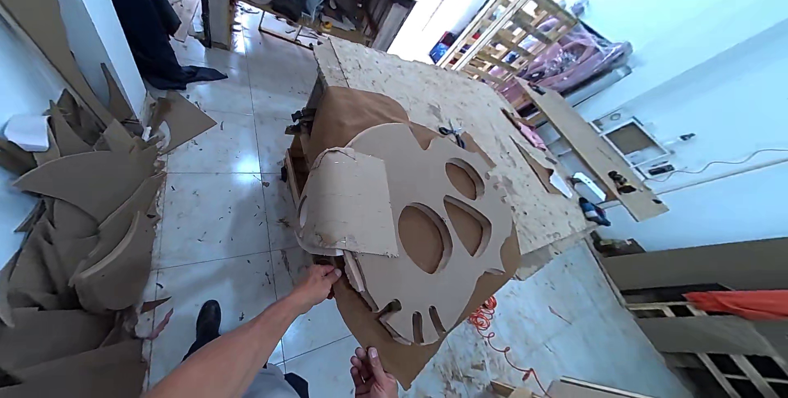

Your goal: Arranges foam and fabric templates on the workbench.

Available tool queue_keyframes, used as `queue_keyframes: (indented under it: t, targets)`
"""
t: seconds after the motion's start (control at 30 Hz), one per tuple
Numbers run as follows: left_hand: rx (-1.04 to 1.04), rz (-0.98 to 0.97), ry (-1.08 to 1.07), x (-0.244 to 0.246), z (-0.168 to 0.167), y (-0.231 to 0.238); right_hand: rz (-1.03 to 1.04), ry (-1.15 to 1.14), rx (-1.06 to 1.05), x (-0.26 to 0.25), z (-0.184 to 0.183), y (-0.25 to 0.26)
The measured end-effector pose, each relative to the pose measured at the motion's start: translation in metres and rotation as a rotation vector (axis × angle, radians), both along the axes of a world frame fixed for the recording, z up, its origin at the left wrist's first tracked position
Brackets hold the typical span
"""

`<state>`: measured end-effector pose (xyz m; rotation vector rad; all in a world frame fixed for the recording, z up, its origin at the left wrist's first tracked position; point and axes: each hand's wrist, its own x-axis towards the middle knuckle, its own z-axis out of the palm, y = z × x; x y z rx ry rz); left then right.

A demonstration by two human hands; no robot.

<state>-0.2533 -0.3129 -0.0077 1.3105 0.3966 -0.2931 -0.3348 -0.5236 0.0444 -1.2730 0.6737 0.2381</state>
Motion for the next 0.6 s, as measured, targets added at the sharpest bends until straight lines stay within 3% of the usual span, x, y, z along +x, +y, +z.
queue_keyframes:
  t: [0.6]
  targets:
    - [-0.057, -0.017, 0.014, 0.0003, -0.0022, 0.0053, 0.041, -0.038, -0.023, -0.0002, -0.0059, -0.0018]
